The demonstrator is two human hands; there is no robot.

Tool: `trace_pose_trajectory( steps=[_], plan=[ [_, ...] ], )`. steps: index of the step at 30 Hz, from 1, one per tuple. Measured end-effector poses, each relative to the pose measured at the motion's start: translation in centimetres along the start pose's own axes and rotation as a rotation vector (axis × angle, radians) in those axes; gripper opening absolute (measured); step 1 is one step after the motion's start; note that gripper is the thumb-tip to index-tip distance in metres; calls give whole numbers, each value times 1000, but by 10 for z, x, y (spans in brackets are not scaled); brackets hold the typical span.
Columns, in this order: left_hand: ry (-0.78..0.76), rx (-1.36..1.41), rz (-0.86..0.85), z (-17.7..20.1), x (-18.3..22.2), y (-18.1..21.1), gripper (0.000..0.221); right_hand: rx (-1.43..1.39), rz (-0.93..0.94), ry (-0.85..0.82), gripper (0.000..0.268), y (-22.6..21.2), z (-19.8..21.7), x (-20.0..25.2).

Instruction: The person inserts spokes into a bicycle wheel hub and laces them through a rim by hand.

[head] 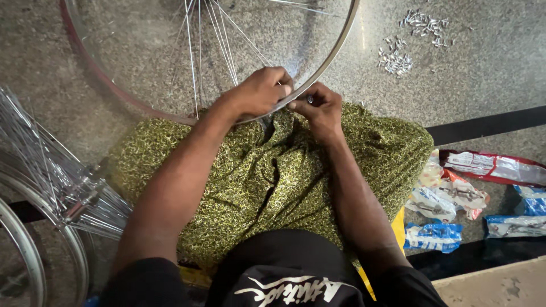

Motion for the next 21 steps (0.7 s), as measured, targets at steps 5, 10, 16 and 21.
trace_pose_trajectory(
  steps=[5, 10, 16, 21],
  plan=[
    [39, -67, 180, 8, 4, -9, 46, 103, -92, 21, 14, 5, 0, -1],
    [47, 296, 116, 27, -2, -17, 33, -20, -82, 0, 14, 7, -6, 3],
    [-97, 111, 42, -2, 0, -17, 23, 124, -149, 13, 13, 8, -2, 7],
    [32, -146, 79, 2, 4, -14, 35, 180, -199, -8, 14, -4, -3, 8]
  ],
)
Point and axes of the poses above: each hand's wrist, its own x-axis away from the middle knuckle, its own z-axis out of the back of the hand, y = z × x, the point moved 10 cm from there along -x, towards the middle knuckle, and after that the axes turned 4 degrees about x, right-handed, at the moved point
